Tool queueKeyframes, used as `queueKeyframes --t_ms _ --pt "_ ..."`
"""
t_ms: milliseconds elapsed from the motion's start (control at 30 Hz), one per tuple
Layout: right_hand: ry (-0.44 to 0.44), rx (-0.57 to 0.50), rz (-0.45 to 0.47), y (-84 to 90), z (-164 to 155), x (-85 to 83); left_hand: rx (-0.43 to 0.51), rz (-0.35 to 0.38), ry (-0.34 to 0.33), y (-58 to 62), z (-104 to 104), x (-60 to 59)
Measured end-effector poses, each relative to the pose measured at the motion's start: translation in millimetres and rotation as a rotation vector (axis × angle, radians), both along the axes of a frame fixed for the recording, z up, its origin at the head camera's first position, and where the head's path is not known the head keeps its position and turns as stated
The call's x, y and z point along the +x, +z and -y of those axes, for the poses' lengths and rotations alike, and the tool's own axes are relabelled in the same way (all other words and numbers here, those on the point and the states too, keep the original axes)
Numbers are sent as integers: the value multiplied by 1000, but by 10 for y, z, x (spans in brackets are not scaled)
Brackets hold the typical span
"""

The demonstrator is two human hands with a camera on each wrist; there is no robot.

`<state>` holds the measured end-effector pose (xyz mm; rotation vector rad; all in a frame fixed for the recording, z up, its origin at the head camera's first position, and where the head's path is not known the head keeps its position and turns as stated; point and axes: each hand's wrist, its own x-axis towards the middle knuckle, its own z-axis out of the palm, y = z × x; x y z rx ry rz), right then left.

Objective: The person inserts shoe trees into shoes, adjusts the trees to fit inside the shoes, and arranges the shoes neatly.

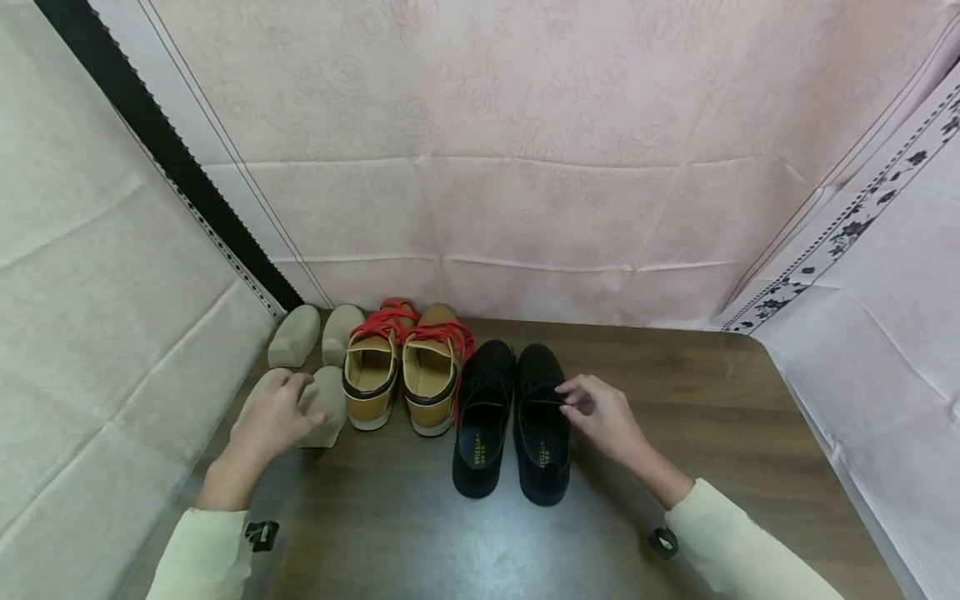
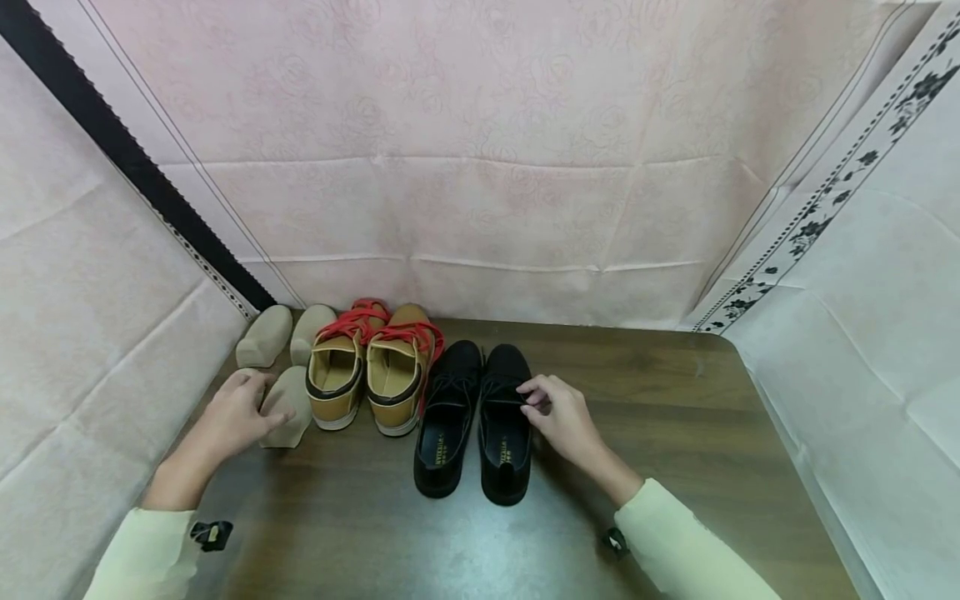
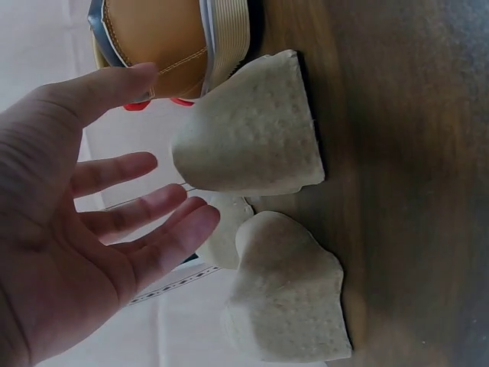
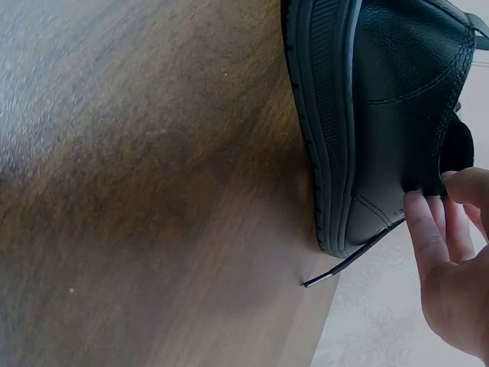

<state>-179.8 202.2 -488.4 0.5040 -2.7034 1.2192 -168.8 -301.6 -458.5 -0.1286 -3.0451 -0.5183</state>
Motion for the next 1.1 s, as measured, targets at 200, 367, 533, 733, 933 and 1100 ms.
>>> queueKeyframes --t_ms 200,367,533,733,933,1100 --pt "2 -5 16 8 11 -3 26 89 25 -61 -14 -2" --pt "-2 3 20 8 3 -11 16 68 23 -118 -22 -6" --pt "-2 1 27 9 2 -12 10 51 27 -159 -30 19" --pt "0 -2 22 4 1 -23 21 -17 49 -178 -64 55" --pt "-6 6 7 -20 -5 -23 47 -39 99 -217 -111 73" --pt "-1 7 8 -25 2 -19 62 -12 144 -271 -146 86"
